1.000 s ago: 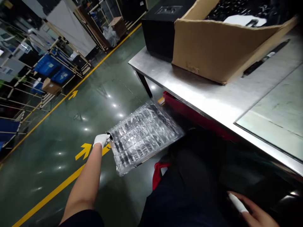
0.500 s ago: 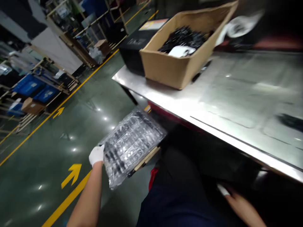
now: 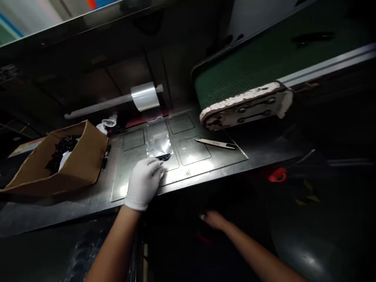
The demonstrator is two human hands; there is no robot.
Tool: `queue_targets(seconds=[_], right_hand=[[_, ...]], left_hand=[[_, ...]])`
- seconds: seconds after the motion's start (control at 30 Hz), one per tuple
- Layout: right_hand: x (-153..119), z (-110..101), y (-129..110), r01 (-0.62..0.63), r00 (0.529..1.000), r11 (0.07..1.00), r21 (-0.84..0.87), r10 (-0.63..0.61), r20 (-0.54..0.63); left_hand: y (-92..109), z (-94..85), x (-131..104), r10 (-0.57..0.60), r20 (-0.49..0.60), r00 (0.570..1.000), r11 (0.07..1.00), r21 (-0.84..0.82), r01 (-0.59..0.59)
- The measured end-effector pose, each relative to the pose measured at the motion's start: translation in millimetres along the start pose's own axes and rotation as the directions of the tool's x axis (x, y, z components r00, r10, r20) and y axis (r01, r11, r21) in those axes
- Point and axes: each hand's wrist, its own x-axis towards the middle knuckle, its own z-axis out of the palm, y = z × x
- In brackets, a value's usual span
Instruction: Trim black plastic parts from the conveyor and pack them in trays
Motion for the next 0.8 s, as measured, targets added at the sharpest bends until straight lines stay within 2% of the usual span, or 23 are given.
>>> queue_targets(seconds=[0.07, 0.17, 0.3, 0.43, 0.57, 0.7, 0.77, 0.8], right_hand=[[-3.4, -2.9, 2.0, 0.055, 0.998, 0.996, 0.071, -0.054, -0.019], [-4.1, -5.7, 4.4, 0.073, 0.997, 0.985, 0.155, -0.067, -0.043], [-0.5, -5.1, 5.4, 0.058, 0.998, 0.975, 0.213, -0.049, -0.047], [5.0, -1.8, 2.5, 0.046, 0.999, 0.977, 0.209, -0.042, -0.025], [10.0, 1.7, -0.4, 0.031, 0.999, 0.983, 0.180, -0.034, 0.011], [10.2, 2.8, 0.3, 0.035, 0.999, 0.984, 0.173, -0.036, 0.001], [8.4, 2.2, 1.1, 0.035, 0.999, 0.984, 0.176, -0.032, -0.018], [7.4, 1.7, 1.4, 0.024, 0.999, 0.984, 0.174, -0.020, -0.028]], left_hand=[[-12.0, -1.2, 29.9, 0.066, 0.156, 0.986, 0.993, 0.086, -0.080], [-22.9, -1.6, 47.5, 0.129, 0.306, 0.943, 0.962, 0.194, -0.194], [-23.2, -4.4, 51.4, 0.178, 0.406, 0.897, 0.920, 0.255, -0.298], [-26.0, -6.7, 56.2, 0.187, 0.435, 0.881, 0.922, 0.232, -0.310], [-43.5, -5.7, 70.9, 0.137, 0.369, 0.919, 0.966, 0.156, -0.206], [-60.2, -10.4, 82.9, 0.026, 0.129, 0.991, 0.992, 0.121, -0.041], [-60.5, -13.4, 81.1, -0.005, 0.020, 1.000, 0.992, 0.125, 0.002], [-58.3, -13.6, 78.4, 0.001, 0.009, 1.000, 0.992, 0.127, -0.002]])
